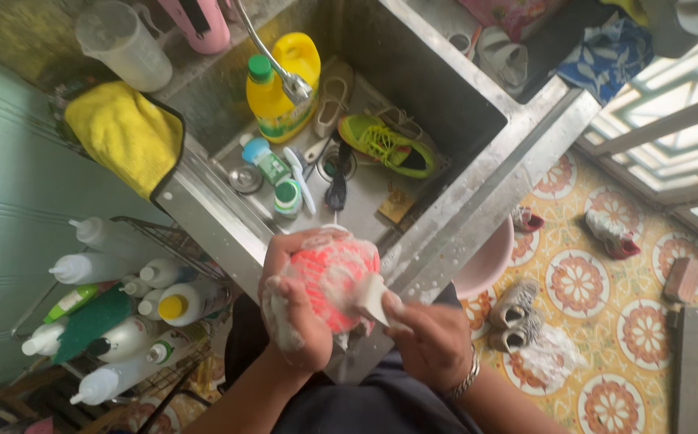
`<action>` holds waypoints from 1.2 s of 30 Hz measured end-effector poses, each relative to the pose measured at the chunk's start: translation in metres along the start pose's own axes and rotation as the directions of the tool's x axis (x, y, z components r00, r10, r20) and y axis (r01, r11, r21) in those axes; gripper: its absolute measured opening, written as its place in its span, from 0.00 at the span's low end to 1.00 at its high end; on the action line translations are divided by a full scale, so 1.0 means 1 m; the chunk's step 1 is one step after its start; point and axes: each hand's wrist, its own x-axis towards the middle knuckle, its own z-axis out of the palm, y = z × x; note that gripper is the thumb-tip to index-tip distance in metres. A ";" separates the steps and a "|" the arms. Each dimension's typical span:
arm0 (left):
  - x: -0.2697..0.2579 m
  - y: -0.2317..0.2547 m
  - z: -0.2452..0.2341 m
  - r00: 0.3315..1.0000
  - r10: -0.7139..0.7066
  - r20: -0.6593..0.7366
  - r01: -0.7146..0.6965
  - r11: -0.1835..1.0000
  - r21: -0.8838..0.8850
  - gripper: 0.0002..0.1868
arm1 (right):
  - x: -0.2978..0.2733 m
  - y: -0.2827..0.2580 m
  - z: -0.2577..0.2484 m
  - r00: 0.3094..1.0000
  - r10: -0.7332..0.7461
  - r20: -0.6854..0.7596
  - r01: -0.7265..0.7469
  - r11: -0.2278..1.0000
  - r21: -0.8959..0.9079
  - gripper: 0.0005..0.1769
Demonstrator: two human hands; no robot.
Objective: The person cleans the soles and sides of a pair of sneakers using a brush and cleaning solution in a metal sink.
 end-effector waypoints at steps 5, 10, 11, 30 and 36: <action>-0.001 -0.008 0.006 0.997 -0.034 0.066 0.049 0.969 -0.241 0.43 | 0.005 -0.007 -0.004 0.999 -0.011 0.053 0.012 1.000 -0.027 0.29; -0.004 -0.009 -0.003 0.996 -0.085 0.031 0.090 0.968 -0.234 0.41 | -0.025 0.009 0.020 1.000 -0.002 0.016 0.001 0.997 0.073 0.27; -0.007 -0.008 -0.001 0.998 -0.050 0.027 0.055 0.974 -0.221 0.41 | -0.021 0.017 0.018 0.998 -0.062 -0.003 0.063 0.996 0.059 0.26; -0.072 -0.002 -0.103 0.970 -0.211 -0.117 0.200 0.974 -0.104 0.26 | -0.003 0.082 -0.003 0.823 0.566 -0.039 -0.560 0.801 -0.212 0.25; -0.074 -0.014 -0.107 0.961 0.277 0.025 -0.267 0.894 0.359 0.26 | 0.055 0.140 0.087 0.466 0.609 0.641 -0.051 0.742 -0.668 0.19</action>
